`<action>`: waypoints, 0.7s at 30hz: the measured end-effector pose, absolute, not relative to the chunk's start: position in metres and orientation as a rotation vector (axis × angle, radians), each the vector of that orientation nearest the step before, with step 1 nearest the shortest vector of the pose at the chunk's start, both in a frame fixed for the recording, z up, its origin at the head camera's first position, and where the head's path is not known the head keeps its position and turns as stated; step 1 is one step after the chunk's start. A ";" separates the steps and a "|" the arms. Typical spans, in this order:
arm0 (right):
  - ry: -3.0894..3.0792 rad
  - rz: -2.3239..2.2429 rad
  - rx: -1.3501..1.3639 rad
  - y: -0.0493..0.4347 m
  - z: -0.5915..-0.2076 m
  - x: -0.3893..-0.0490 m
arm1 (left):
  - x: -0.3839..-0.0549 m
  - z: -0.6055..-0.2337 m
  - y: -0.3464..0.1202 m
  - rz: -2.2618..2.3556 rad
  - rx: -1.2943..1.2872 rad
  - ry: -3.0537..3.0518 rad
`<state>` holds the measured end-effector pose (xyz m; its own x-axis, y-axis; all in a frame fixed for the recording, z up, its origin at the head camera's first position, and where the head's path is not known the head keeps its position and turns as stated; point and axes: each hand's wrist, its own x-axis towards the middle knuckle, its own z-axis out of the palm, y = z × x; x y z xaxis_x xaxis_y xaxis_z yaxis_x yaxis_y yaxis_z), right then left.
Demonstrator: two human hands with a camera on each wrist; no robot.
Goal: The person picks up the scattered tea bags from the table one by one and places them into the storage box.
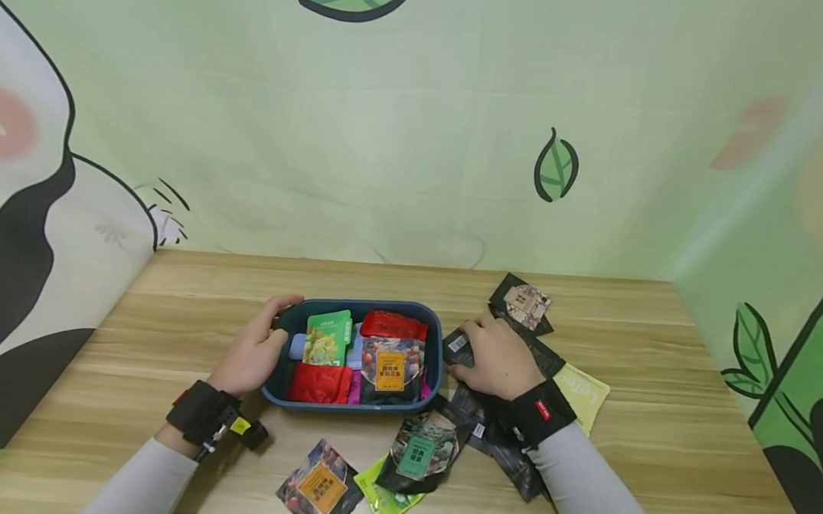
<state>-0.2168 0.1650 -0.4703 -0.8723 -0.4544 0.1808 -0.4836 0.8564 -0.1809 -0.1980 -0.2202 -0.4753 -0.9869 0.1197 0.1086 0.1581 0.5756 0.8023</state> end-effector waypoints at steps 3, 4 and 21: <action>-2.890 0.331 0.742 0.165 -0.469 -0.217 | -0.199 -0.476 -0.220 -1.406 -0.240 -2.748; -2.887 0.330 0.744 0.165 -0.469 -0.217 | -0.199 -0.476 -0.220 -1.404 -0.243 -2.744; -2.814 0.296 0.694 0.184 -0.457 -0.224 | -0.199 -0.477 -0.221 -1.436 -0.235 -2.744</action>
